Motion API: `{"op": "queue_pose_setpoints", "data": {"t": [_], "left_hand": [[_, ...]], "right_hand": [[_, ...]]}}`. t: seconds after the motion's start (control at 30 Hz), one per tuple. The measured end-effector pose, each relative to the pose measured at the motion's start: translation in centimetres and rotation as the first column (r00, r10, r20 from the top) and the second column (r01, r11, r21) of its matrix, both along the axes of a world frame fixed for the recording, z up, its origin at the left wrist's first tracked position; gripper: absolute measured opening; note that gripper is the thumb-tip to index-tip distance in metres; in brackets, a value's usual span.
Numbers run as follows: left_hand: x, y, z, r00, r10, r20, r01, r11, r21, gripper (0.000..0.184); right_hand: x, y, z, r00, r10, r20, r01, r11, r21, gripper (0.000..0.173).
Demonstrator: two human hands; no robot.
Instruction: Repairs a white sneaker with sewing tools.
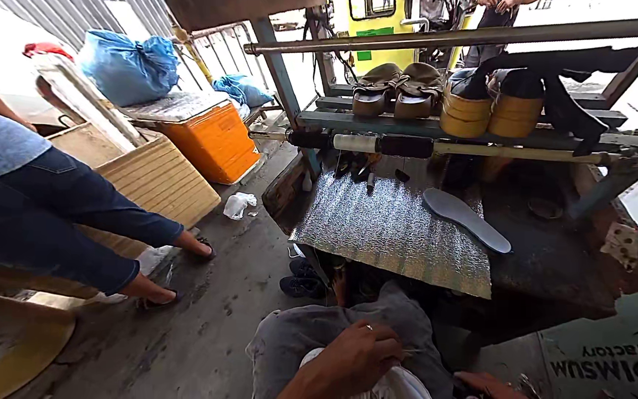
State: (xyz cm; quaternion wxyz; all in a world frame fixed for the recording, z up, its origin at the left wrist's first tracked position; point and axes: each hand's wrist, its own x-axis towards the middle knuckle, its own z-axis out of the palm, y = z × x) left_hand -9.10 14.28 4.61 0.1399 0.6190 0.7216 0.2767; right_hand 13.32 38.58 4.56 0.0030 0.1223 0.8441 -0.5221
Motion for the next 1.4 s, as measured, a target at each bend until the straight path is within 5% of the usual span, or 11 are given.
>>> {"op": "queue_pose_setpoints", "data": {"t": [0.13, 0.23, 0.47, 0.6, 0.83, 1.4], "left_hand": [[-0.8, -0.3, 1.5, 0.955, 0.257, -0.149, -0.235, 0.961, 0.148, 0.022], [-1.0, -0.7, 2.2, 0.945, 0.292, -0.15, -0.266, 0.949, 0.171, 0.025], [-0.6, -0.2, 2.2, 0.996, -0.074, -0.045, 0.071, 0.995, -0.072, 0.029], [-0.2, 0.8, 1.2, 0.994, -0.108, 0.007, 0.106, 0.969, -0.223, 0.022], [1.3, 0.0, -0.9, 0.999, -0.032, 0.006, 0.032, 0.999, -0.033, 0.022], [3.4, -1.1, -3.4, 0.991, 0.136, -0.016, -0.131, 0.976, 0.173, 0.023]], "right_hand": [[0.5, -0.2, -0.5, 0.995, -0.094, -0.026, 0.095, 0.993, 0.074, 0.034], [0.5, -0.2, -0.5, 0.995, -0.095, -0.034, 0.097, 0.991, 0.088, 0.037], [0.5, -0.2, -0.3, 0.997, -0.069, -0.039, 0.073, 0.991, 0.111, 0.036], [0.3, -0.3, 0.7, 1.0, -0.017, 0.011, 0.014, 0.963, 0.271, 0.037], [-1.0, -1.4, 3.5, 0.994, 0.107, -0.006, -0.088, 0.844, 0.529, 0.041], [-4.0, -3.6, 5.9, 0.938, 0.31, 0.154, -0.321, 0.616, 0.719, 0.042]]}}
